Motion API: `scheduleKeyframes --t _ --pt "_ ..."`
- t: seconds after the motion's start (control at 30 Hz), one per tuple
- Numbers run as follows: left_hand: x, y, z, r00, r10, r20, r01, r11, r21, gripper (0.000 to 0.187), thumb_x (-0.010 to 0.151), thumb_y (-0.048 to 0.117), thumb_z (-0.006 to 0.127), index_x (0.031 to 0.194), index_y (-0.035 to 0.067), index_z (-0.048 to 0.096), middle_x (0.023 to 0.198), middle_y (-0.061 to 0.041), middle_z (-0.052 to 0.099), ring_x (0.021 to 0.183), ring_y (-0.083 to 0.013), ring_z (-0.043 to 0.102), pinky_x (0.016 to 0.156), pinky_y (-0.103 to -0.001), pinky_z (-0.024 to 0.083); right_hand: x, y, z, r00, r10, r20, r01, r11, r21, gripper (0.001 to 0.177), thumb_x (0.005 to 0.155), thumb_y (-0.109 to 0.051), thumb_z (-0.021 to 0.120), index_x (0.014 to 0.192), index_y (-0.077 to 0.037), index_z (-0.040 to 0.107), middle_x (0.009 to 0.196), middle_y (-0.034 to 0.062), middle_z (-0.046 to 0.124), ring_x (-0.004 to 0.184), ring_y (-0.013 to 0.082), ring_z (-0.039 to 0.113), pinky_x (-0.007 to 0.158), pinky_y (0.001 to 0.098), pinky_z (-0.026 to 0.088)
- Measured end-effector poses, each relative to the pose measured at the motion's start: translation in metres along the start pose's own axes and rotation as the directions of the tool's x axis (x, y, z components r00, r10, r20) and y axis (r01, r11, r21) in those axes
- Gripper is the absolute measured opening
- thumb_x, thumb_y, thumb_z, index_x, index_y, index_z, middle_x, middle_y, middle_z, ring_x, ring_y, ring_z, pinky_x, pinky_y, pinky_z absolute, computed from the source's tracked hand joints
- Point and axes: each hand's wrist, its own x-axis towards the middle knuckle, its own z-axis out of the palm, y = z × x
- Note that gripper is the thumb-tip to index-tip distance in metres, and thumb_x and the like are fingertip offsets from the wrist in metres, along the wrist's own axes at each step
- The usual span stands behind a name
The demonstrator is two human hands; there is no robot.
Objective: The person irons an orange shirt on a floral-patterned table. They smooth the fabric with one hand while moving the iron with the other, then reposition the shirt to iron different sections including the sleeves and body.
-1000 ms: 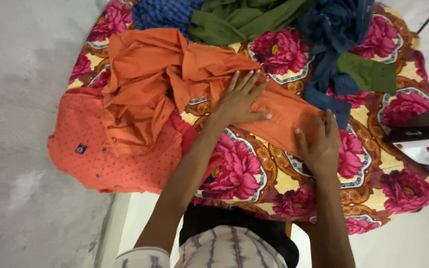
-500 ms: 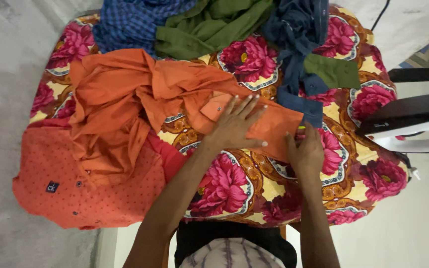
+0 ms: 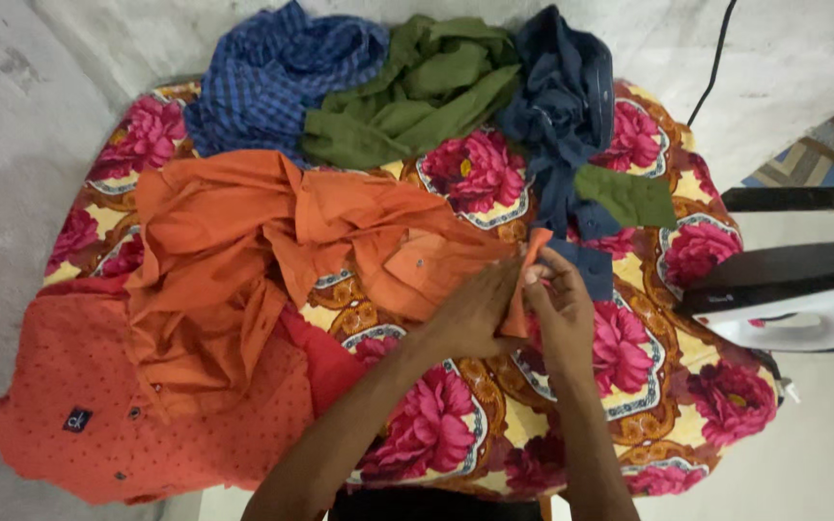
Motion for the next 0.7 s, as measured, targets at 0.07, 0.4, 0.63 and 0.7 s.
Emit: scheduleKeyframes --t 0.07,0.4,0.63,0.7 --pt "0.004 0.010 -0.009 0.998 -0.058 -0.025 0.052 0.983 -0.175 0.098 0.078 0.025 0.071 0.162 0.007 0.024 0.156 -0.025 0.045 0.145 -0.0416 0.045 0.118 -0.048 0.041 0.005 -0.002 0.006 1.000 0.024 -0.006 -0.024 0.999 0.049 0.040 0.104 -0.014 0.062 0.141 -0.001 0.055 0.114 0.0010 0.067 0.095 0.0069 0.062 0.081 0.0235 0.052" --pt "0.002 0.004 -0.005 0.987 -0.085 -0.137 0.022 0.914 -0.404 0.062 0.102 0.010 0.048 0.160 -0.001 0.030 0.142 -0.029 0.057 0.133 -0.0425 0.058 0.111 -0.047 0.044 0.021 0.027 -0.005 0.988 -0.149 -0.037 0.140 0.973 -0.183 0.034 0.106 -0.014 0.063 0.135 0.001 0.057 0.115 0.0058 0.068 0.102 0.0098 0.065 0.088 0.0237 0.053" --pt "-0.001 -0.005 0.004 0.872 -0.489 0.003 0.438 0.779 -0.449 0.047 0.099 0.021 0.049 0.138 -0.004 0.049 0.097 -0.028 0.066 0.088 -0.0367 0.068 0.079 -0.047 0.050 0.012 0.016 0.005 0.986 -0.165 0.004 0.161 0.962 -0.222 0.038 0.103 -0.013 0.063 0.139 -0.001 0.055 0.116 0.0050 0.066 0.101 0.0104 0.064 0.086 0.0243 0.053" --pt "-0.003 -0.006 0.005 0.883 -0.462 -0.079 0.382 0.807 -0.450 0.047 0.100 0.021 0.049 0.139 -0.006 0.048 0.103 -0.027 0.067 0.096 -0.0356 0.068 0.084 -0.046 0.050 0.011 0.010 0.008 0.985 -0.174 -0.001 0.163 0.925 -0.342 0.040 0.102 -0.013 0.064 0.138 -0.001 0.055 0.117 0.0059 0.068 0.101 0.0111 0.066 0.085 0.0250 0.054"
